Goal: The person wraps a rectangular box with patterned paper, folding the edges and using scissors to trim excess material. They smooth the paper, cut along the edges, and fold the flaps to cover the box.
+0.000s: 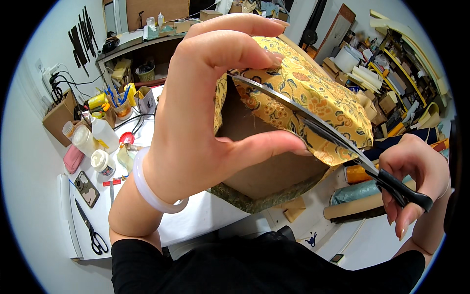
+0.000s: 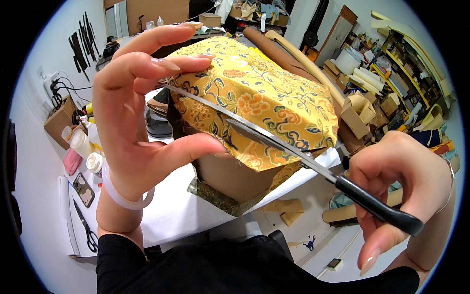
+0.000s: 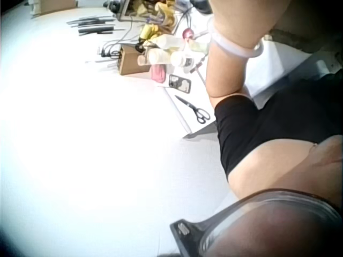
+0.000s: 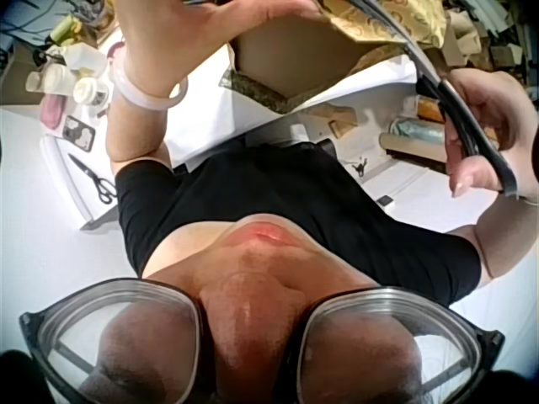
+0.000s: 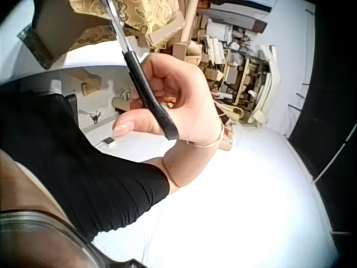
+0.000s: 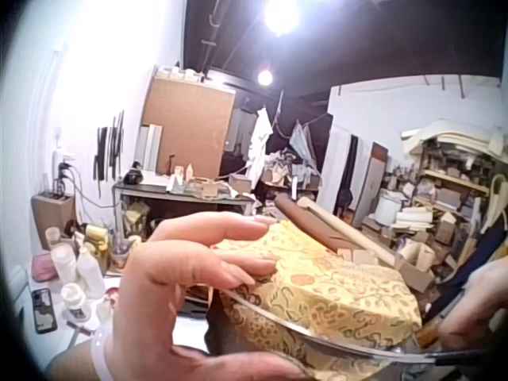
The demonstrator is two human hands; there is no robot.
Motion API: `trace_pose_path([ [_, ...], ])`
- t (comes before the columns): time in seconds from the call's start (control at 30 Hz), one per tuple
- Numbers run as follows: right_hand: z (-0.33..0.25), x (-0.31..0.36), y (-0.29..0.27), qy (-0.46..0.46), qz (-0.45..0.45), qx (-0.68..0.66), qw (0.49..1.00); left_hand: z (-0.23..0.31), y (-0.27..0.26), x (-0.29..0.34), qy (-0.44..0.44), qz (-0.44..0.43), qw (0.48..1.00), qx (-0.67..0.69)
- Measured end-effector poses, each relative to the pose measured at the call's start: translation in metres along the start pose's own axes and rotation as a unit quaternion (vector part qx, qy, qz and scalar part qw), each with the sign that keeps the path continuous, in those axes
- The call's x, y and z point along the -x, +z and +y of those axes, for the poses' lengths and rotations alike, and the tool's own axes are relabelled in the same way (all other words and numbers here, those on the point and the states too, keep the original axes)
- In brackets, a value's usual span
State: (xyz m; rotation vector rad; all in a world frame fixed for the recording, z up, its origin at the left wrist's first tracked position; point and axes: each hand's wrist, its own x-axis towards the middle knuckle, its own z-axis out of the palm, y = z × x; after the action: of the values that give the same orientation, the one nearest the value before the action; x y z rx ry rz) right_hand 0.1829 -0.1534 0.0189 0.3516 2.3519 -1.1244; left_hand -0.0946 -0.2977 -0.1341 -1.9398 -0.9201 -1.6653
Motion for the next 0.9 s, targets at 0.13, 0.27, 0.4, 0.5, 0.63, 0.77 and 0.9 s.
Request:
trace_pose_path([
  [0.13,0.001,0.004,0.003,0.006,0.024,0.001,1.0,-0.004,0.005,0.0,0.004,0.011,1.0,0.018],
  [0.27,0.007,-0.002,-0.003,-0.011,0.03,0.048,0.998,-0.001,0.0,-0.001,-0.009,0.0,1.0,-0.004],
  [0.4,0.004,0.003,0.003,0.013,0.075,0.053,0.996,-0.002,0.003,-0.001,-0.011,0.007,1.0,0.015],
  [0.5,0.005,0.006,0.004,0.021,0.097,0.083,0.992,-0.001,0.002,-0.001,-0.01,-0.001,1.0,0.01],
  [0.63,0.006,0.006,0.004,0.033,0.086,0.117,0.989,-0.003,0.0,-0.002,-0.008,-0.019,1.0,0.007],
  [0.77,0.006,0.005,0.011,0.047,0.042,0.136,0.989,-0.001,-0.003,-0.005,-0.027,-0.054,0.998,-0.005],
  [0.9,0.02,0.016,0.023,0.061,0.04,0.139,0.988,0.001,-0.008,-0.009,-0.035,-0.092,0.995,-0.029],
])
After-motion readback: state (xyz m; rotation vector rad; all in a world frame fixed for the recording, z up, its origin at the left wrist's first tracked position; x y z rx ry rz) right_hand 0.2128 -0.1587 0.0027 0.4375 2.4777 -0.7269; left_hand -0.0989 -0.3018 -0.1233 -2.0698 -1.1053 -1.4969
